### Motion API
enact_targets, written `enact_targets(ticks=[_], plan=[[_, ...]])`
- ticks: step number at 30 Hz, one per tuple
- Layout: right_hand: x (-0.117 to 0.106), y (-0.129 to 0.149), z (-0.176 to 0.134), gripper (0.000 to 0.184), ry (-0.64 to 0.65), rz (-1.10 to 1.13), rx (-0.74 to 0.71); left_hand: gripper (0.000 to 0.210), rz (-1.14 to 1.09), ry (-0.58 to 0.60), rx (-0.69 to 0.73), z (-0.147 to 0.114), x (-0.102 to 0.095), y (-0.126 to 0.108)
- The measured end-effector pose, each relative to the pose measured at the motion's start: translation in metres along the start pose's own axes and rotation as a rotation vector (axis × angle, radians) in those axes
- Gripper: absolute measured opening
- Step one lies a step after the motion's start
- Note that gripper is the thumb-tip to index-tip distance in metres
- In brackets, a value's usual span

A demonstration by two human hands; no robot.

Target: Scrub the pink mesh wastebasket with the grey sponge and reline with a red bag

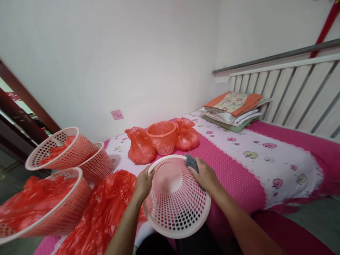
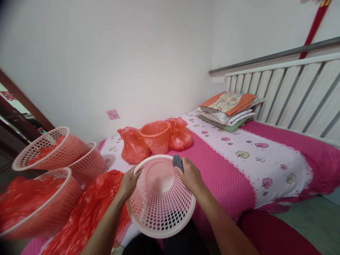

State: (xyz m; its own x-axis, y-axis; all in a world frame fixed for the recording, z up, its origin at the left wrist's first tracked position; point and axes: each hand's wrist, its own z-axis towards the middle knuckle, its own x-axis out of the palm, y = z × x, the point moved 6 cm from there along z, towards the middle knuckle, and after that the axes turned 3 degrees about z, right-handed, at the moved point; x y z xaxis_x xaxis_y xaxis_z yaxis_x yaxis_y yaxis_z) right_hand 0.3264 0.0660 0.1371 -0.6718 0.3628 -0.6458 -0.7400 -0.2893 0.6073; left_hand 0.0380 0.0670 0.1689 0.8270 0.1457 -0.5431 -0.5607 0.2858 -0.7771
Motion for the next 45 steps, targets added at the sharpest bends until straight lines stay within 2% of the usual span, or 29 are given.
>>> enact_targets(ticks=[7,15,19,24,28,31,33,36,39,45], plan=[[0.008,-0.017,-0.018,0.020,0.012,0.112,0.116,0.038,-0.039,-0.047,-0.046,0.007,-0.009,0.004],[0.026,-0.035,-0.053,0.037,0.017,0.256,0.250,0.038,-0.066,-0.157,-0.129,0.010,-0.020,0.028],[0.030,-0.044,-0.063,0.040,0.003,0.294,0.299,0.038,-0.091,-0.199,-0.177,0.003,-0.018,0.033],[0.002,-0.044,-0.043,0.039,-0.112,0.256,0.246,0.047,-0.138,-0.216,-0.213,-0.016,-0.002,0.036],[-0.015,-0.032,-0.017,0.031,-0.077,0.183,0.116,0.057,-0.130,-0.223,-0.239,-0.029,0.004,0.046],[-0.014,-0.019,-0.003,0.025,0.001,0.120,0.035,0.054,-0.068,-0.239,-0.201,-0.027,-0.007,0.041],[-0.010,-0.008,0.003,0.023,0.030,0.065,-0.002,0.056,0.043,-0.232,-0.102,-0.018,-0.016,0.025],[-0.003,0.009,0.009,0.021,0.050,-0.011,-0.026,0.058,0.248,-0.135,0.059,-0.001,-0.022,-0.002],[0.004,0.021,0.012,0.017,0.042,-0.057,-0.030,0.046,0.291,-0.046,0.023,0.012,-0.022,-0.006],[0.012,0.018,0.009,0.019,0.014,-0.012,-0.028,0.034,0.228,-0.045,-0.038,0.015,-0.018,0.010]])
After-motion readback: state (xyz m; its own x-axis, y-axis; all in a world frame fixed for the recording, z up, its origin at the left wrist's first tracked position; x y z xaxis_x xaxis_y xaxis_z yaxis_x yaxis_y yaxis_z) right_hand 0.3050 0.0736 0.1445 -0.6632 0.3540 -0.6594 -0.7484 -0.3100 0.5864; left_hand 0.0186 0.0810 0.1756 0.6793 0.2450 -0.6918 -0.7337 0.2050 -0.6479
